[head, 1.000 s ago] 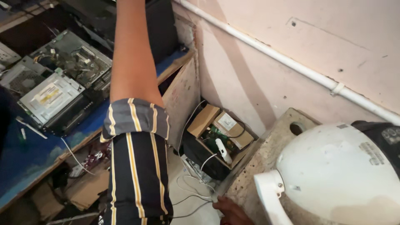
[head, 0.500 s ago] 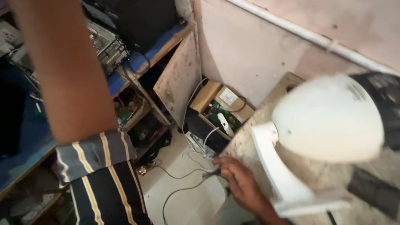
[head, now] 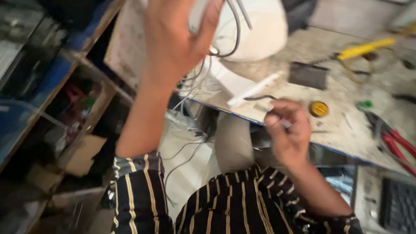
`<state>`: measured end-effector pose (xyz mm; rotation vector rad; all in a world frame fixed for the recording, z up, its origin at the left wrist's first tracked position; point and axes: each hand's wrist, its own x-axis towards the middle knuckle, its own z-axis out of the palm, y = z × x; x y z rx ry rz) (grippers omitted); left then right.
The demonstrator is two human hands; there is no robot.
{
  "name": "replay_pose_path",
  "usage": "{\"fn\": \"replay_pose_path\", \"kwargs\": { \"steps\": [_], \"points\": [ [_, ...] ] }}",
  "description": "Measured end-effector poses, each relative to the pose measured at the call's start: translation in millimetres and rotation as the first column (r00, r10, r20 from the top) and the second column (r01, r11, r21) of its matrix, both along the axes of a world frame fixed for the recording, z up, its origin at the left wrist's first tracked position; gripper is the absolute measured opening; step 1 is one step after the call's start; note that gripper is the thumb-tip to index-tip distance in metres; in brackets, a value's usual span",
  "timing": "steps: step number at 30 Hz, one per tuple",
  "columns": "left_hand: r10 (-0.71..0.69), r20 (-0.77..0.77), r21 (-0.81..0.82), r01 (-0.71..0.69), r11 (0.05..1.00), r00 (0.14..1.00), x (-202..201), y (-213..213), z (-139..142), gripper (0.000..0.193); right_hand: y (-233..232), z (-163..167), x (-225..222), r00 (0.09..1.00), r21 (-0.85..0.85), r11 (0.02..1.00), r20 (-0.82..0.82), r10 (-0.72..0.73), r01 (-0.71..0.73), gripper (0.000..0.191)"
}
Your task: The person sits at a workbench repairing a black cable with an inline connector. They scrape and strip the wire insulation with a small blade, twist the exposed wire strands by hand, work on the connector end, briefly reach to a shelf for supplies, and handle a coiled white cable near the end.
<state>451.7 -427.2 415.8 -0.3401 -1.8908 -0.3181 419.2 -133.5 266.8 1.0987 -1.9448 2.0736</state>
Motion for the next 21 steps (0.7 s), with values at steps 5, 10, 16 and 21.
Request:
{"fn": "replay_pose_path", "kwargs": {
  "steps": [5,10,16,21],
  "points": [
    [-0.208,0.078,0.018,0.207,0.978,0.975,-5,97,0,0.027,64,45,-9,0.962,-0.063,0.969,-0.118,-0.245,0.239,0.018],
    [-0.372,0.197,0.039,0.372,0.927,0.907,-36,132,-41,0.028,76,50,-44,0.959,0.121,0.957,-0.145,-0.244,0.262,0.029],
    [-0.477,0.211,0.125,0.461,0.879,0.853,-61,141,-79,0.028,65,37,-68,0.987,0.201,0.967,-0.065,-0.145,0.155,0.014],
    [-0.535,0.145,0.153,0.515,0.843,0.832,-58,137,-93,0.029,60,22,-70,1.000,0.176,0.984,0.025,-0.010,0.006,0.007]
  ]
}}
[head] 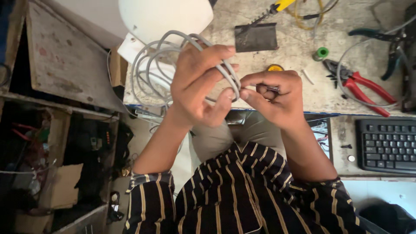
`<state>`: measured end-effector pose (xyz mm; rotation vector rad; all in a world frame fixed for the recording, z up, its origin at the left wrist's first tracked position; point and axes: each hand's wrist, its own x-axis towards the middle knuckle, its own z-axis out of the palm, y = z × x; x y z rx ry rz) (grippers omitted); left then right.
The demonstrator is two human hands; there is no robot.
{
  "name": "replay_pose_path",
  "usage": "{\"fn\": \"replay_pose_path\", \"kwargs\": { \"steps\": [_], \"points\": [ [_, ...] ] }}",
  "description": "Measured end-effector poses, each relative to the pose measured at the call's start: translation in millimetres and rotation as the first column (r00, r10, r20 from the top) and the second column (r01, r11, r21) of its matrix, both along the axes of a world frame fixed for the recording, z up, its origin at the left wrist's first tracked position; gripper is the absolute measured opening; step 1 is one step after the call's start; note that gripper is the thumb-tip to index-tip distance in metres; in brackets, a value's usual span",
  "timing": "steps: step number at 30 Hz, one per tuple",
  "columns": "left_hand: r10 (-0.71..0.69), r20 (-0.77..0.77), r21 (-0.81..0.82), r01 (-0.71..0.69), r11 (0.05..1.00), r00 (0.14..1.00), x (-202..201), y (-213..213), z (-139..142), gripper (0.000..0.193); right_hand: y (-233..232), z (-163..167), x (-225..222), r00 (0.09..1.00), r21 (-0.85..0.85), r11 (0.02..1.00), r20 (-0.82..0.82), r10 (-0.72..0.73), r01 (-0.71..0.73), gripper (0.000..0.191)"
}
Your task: The person sits at a workbench repairing a black cable with an inline connector. They scrape and strip the wire insulation with a small blade, twist the exposed wire strands by hand, work on the connector end, briefly reach to a shelf for supplies, and handle a coiled white cable near the end.
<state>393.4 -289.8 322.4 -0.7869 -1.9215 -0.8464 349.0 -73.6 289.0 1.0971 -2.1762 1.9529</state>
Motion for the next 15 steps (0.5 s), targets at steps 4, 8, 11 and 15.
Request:
{"fn": "replay_pose_path", "kwargs": {
  "steps": [4,8,11,15],
  "points": [
    [0.005,-0.016,0.027,-0.005,1.000,1.000,5,-6,-8,0.029,-3,-7,3,0.999,0.040,0.999,-0.036,0.037,-0.035,0.005],
    [-0.008,-0.010,0.080,0.009,0.997,1.000,13,-10,-8,0.030,-5,-10,7,0.996,0.005,0.996,0.004,0.090,-0.090,0.004],
    [-0.046,0.000,0.143,0.046,0.989,0.999,14,-10,-5,0.033,-9,-15,9,0.983,0.018,0.986,0.089,0.162,-0.164,0.030],
    [-0.009,-0.025,0.137,0.012,0.991,1.000,10,-8,-12,0.037,-14,-26,11,0.959,-0.095,0.966,0.130,0.251,-0.240,0.014]
  ]
}}
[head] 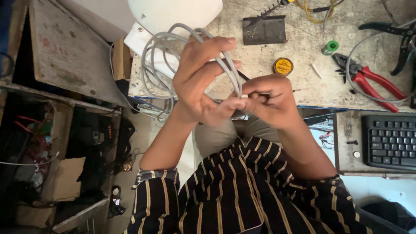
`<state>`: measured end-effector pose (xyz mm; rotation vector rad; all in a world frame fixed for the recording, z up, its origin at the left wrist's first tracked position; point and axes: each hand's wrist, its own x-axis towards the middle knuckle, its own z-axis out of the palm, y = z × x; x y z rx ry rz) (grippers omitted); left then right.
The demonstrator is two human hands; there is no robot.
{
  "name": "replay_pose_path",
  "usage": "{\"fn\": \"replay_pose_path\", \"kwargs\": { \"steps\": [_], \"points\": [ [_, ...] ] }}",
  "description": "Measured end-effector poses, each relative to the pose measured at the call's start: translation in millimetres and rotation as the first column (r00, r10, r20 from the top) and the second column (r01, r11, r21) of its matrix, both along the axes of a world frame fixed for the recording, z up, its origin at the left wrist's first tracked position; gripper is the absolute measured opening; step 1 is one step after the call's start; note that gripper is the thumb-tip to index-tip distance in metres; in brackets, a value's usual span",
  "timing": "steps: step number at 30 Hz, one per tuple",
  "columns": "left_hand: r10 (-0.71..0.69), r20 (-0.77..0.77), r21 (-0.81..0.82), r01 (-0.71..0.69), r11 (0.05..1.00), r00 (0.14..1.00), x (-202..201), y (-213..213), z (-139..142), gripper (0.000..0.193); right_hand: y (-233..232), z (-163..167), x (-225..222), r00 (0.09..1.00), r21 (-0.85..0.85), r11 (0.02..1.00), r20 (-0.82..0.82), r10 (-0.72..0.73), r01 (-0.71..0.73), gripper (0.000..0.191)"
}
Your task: The person sits at a workbench repairing a black cable with an inline connector. They scrape and strip the wire insulation with a small blade, twist the exposed wire strands by hand, work on the connector end, briefly reach to a shelf for supplies, and handle a coiled white cable near the end.
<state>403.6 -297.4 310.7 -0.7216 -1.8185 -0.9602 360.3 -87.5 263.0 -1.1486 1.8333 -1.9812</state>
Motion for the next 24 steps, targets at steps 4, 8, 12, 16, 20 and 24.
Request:
{"fn": "replay_pose_path", "kwargs": {
  "steps": [4,8,12,16,20,24],
  "points": [
    [0.144,0.055,0.041,-0.146,0.988,0.988,4,0,-17,0.023,12,-3,-7,0.950,-0.021,0.967,-0.182,-0.252,0.252,0.011],
    [0.500,-0.039,0.071,-0.497,0.865,0.865,11,-17,-19,0.013,31,8,-9,0.755,0.026,0.842,-0.458,-0.468,0.538,0.008],
    [0.745,0.330,0.021,-0.793,0.609,0.580,23,-25,-9,0.029,38,24,-7,0.464,0.008,0.749,-0.790,-0.402,0.662,0.013],
    [0.509,-0.410,-0.506,-0.653,0.563,0.757,33,5,-7,0.017,37,36,-4,0.309,-0.009,0.710,-0.896,-0.318,0.704,0.014],
    [0.296,0.087,-0.519,-0.210,0.828,0.951,15,35,-8,0.026,58,42,-5,0.127,-0.053,0.620,-0.962,-0.243,0.783,0.028],
    [0.161,0.327,-0.422,-0.009,0.907,0.931,-13,61,-28,0.032,88,34,-14,0.140,0.024,0.586,-0.978,-0.153,0.810,0.022]
  ]
}}
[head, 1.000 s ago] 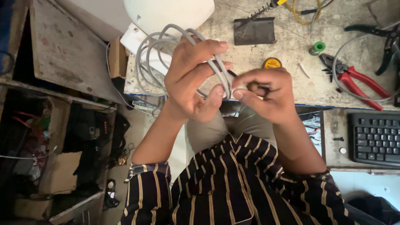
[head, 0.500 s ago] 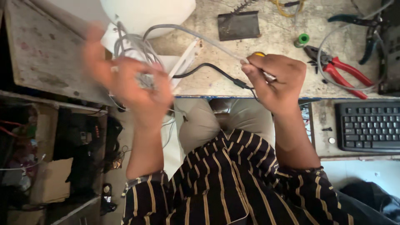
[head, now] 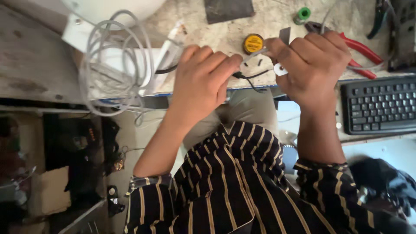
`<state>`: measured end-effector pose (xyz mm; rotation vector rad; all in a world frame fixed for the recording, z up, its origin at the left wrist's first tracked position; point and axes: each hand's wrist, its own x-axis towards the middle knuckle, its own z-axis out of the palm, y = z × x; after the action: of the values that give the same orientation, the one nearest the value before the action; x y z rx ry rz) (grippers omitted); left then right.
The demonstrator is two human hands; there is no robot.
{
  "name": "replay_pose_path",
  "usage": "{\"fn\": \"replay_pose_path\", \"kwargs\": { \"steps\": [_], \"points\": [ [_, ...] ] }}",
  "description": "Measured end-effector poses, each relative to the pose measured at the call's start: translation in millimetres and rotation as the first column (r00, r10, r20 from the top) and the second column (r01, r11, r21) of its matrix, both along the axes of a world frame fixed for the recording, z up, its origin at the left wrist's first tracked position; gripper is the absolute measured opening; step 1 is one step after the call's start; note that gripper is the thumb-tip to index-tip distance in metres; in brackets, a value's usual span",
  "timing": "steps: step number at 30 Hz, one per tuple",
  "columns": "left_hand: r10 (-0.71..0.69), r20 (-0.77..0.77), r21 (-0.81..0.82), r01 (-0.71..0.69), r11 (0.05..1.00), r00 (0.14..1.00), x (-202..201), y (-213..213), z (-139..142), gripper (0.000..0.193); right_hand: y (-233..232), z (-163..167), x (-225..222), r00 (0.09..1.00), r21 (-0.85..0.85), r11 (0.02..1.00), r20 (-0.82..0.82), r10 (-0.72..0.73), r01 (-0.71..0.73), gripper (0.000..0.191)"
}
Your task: The person sits at a workbench repairing a black cable with an inline connector. They scrape and strip the wire insulation with a small blade, twist the exposed wire strands by hand, work on the connector end, briefly reach to a shelf for supplies, and handle a coiled white cable near the end.
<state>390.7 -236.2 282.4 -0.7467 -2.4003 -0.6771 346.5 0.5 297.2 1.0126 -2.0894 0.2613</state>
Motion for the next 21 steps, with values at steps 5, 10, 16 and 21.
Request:
{"fn": "replay_pose_path", "kwargs": {
  "steps": [5,10,16,21],
  "points": [
    [0.028,0.009,0.044,-0.029,0.999,1.000,-3,33,-51,0.037,31,-22,-4,0.993,0.122,0.992,0.121,0.012,-0.026,0.021],
    [0.064,-0.012,0.029,-0.064,0.998,0.998,-3,51,-86,0.035,69,-57,1,0.937,-0.087,0.996,0.349,0.029,0.001,0.028],
    [0.028,0.043,-0.007,-0.028,1.000,0.999,3,64,-99,0.039,79,-149,47,0.578,-0.832,0.519,0.525,0.625,0.195,0.024],
    [0.020,0.000,-0.092,-0.020,0.996,1.000,6,83,-110,0.039,69,-187,61,0.621,-0.808,0.561,0.536,0.573,0.180,0.021]
  ]
}}
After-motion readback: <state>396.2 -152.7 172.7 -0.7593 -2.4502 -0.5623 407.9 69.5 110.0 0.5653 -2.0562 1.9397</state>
